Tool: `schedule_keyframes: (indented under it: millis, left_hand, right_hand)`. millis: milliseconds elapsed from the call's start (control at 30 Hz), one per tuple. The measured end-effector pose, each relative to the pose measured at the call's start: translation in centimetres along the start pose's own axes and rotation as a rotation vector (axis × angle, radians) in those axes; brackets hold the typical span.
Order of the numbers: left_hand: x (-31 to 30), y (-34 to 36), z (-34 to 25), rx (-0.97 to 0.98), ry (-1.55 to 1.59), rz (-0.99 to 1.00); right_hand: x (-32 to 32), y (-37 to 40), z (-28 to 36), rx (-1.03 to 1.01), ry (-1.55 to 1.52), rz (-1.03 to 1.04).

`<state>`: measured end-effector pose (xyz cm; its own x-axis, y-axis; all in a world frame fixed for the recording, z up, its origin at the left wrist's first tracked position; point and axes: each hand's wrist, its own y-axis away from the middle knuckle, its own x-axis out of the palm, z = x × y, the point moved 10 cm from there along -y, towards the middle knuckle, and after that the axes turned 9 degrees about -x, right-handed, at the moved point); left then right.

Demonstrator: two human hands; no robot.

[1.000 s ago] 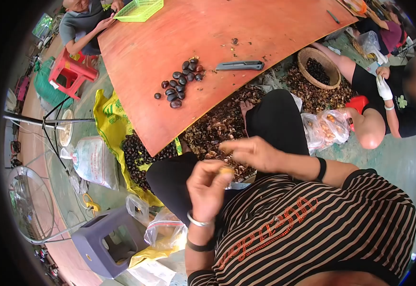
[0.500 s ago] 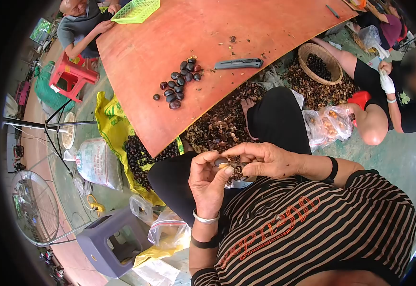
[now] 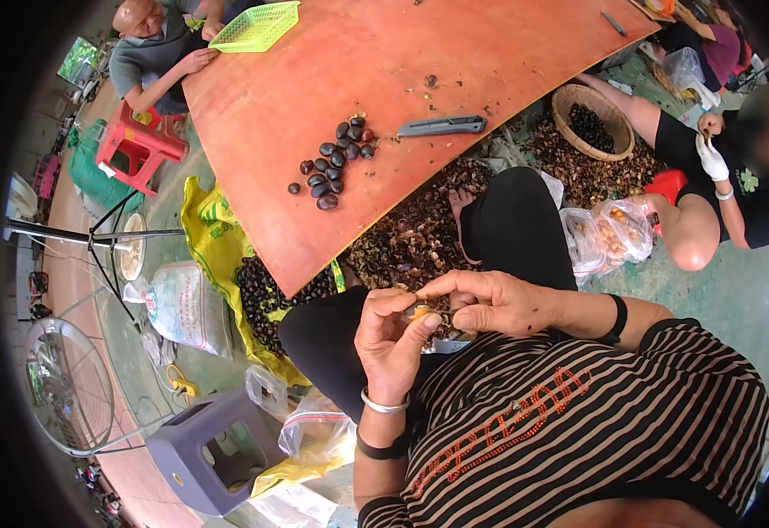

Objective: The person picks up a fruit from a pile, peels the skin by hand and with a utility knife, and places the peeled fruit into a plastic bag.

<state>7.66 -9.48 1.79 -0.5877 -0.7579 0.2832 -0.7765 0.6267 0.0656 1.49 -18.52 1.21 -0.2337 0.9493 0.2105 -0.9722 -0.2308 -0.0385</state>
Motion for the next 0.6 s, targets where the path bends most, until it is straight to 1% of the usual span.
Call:
schedule_keyframes:
  millis: [133, 200, 233, 300, 333, 400, 433, 467, 500, 533, 567, 600]
  left_hand:
    - [-0.2, 0.0, 0.6, -0.009, -0.005, -0.029]
    - [-0.6, -0.1, 1.0, -0.016, 0.014, -0.054]
    - [-0.8, -0.1, 1.2, -0.031, -0.004, -0.068]
    - [-1.2, -0.1, 1.6, -0.047, -0.023, -0.08]
    - [-1.4, -0.1, 1.9, -0.065, -0.024, -0.09]
    - [-1.7, 0.0, 2.3, -0.09, -0.02, -0.098]
    - [-1.6, 0.0, 2.5, -0.125, 0.017, -0.08]
    - [-1.4, 0.2, 2.7, -0.161, 0.054, -0.062]
    - [0.6, 0.5, 1.5, -0.083, -0.074, 0.041]
    - [1.9, 0.7, 1.2, -0.039, -0.204, 0.114]
    - [1.4, 0.5, 1.4, -0.12, -0.106, 0.088]
    - [0.9, 0.2, 1.6, -0.183, 0.0, 0.046]
  right_hand:
    - [-0.2, -0.3, -0.8, 0.0, 0.013, -0.028]
    - [-0.5, -0.5, -0.6, -0.066, 0.058, -0.097]
    - [-0.4, -0.6, -0.8, -0.068, 0.056, -0.095]
    - [-0.8, -0.6, -1.1, -0.065, 0.213, -0.132]
    - [-0.7, -0.7, -1.6, -0.064, 0.215, -0.133]
    - [-0.8, -0.6, -3.7, -0.016, 0.064, -0.194]
    - [-1.0, -0.9, -3.5, -0.13, 0.144, -0.243]
    - [-1.8, -0.9, -5.2, -0.125, 0.143, -0.247]
    - [-3.7, -0.8, -7.9, -0.02, 0.212, -0.3]
    - [-5.0, -0.8, -8.5, 0.088, 0.278, -0.352]
    - [-5.5, -0.3, -8.8, 0.161, 0.214, -0.356]
    - [-5.4, -0.4, -6.4, 0.169, 0.069, -0.393]
